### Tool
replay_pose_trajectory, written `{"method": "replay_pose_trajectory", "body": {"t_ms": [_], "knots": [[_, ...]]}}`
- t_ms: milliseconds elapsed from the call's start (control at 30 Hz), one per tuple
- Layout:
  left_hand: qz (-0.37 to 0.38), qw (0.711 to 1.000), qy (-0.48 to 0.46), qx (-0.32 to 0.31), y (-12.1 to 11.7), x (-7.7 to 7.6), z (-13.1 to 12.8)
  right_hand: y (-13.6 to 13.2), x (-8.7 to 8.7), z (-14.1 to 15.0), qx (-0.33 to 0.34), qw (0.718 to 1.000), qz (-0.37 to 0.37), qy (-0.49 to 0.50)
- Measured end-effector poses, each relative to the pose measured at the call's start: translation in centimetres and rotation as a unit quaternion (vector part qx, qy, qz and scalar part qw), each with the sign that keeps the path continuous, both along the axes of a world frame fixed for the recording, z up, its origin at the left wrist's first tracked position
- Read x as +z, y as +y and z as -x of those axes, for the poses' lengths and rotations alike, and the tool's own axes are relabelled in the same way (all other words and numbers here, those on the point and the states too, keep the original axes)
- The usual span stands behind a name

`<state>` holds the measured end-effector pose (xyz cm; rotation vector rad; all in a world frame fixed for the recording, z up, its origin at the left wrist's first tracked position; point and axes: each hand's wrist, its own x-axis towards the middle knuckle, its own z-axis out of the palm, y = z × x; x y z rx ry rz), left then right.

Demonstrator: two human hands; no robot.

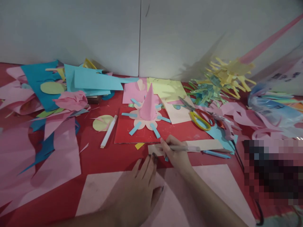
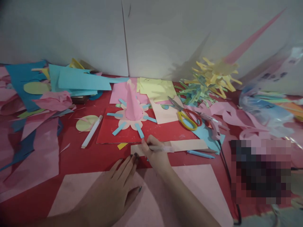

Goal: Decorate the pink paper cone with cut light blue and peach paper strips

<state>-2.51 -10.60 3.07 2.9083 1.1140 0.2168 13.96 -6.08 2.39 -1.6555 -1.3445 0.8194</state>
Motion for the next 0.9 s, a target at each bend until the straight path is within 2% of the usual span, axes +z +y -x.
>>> {"method": "replay_pose_trajectory", "body": {"t_ms": [67, 600, 900], "knots": [[0.002, 1.0, -0.001, 0.001, 0.01, -0.03, 0.02, -0.03, -0.03, -0.04, 0.001, 0.999, -0.012, -0.029], [0.014, 1.0, -0.003, -0.005, -0.01, -0.25, 0.14, -0.07, -0.09, -0.03, 0.005, 0.998, -0.028, -0.06], [0.025, 1.0, 0.004, 0.009, -0.17, -0.44, 0.04, 0.01, -0.23, -0.15, -0.016, 1.0, -0.017, -0.005]]}}
